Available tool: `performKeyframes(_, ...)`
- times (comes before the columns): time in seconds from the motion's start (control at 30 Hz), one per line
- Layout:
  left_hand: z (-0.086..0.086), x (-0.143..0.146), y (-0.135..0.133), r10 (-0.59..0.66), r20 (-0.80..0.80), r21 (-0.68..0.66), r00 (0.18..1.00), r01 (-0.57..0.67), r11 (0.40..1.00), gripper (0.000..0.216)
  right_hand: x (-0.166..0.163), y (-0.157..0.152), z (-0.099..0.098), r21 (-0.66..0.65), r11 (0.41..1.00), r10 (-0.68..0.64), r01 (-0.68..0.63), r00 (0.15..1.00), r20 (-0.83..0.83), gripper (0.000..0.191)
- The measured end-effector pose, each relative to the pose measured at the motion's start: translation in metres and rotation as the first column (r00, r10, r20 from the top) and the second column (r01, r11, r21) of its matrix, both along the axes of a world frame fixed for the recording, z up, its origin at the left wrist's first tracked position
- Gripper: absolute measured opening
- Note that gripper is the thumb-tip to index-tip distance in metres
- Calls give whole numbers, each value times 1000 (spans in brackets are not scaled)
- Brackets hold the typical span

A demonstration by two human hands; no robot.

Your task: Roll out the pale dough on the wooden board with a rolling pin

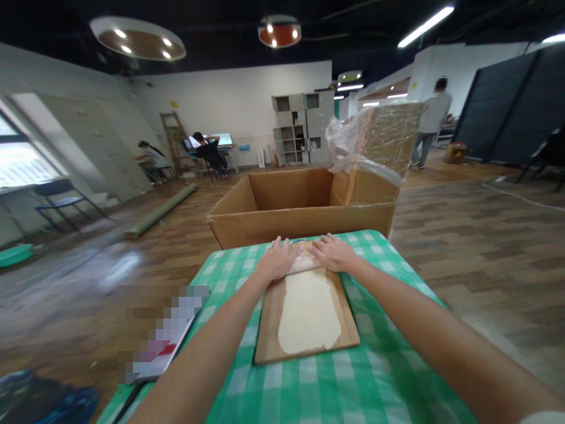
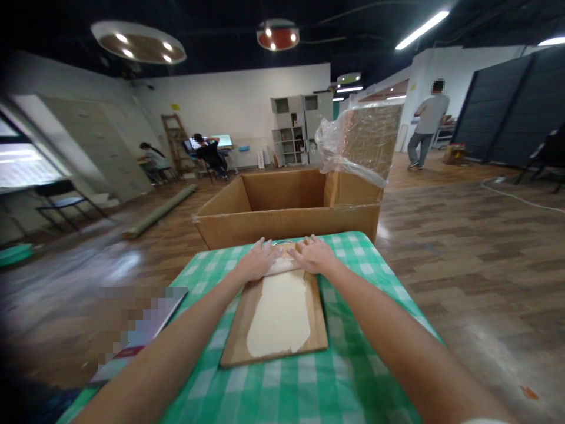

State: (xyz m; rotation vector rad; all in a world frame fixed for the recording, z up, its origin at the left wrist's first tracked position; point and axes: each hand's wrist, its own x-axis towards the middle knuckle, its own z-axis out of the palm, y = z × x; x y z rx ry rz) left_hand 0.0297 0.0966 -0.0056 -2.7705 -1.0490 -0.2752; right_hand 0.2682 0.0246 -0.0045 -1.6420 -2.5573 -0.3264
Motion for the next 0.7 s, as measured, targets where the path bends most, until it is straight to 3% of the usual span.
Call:
performKeyframes(0.17, 0, 7, 30, 40, -95, 75, 995, -33, 997, 47, 8, 35, -5, 0, 1000, -9, 9, 999, 31, 50)
performKeyframes(0.33, 5, 9, 24, 50, -124, 82, 991, -40, 996, 48, 5, 32, -1, 27, 1000, 13, -15, 998, 66, 49)
performKeyframes(0.53, 7, 2, -15, 93, 2, -17, 996, -93, 996, 49, -7, -10, 3, 61, 998, -15, 14, 1000, 22, 53)
performKeyframes(0.7, 12, -3, -67, 181, 106, -42, 978, -177, 983, 66, -18, -57, -1, 3, 979, -199, 202, 969, -149, 74)
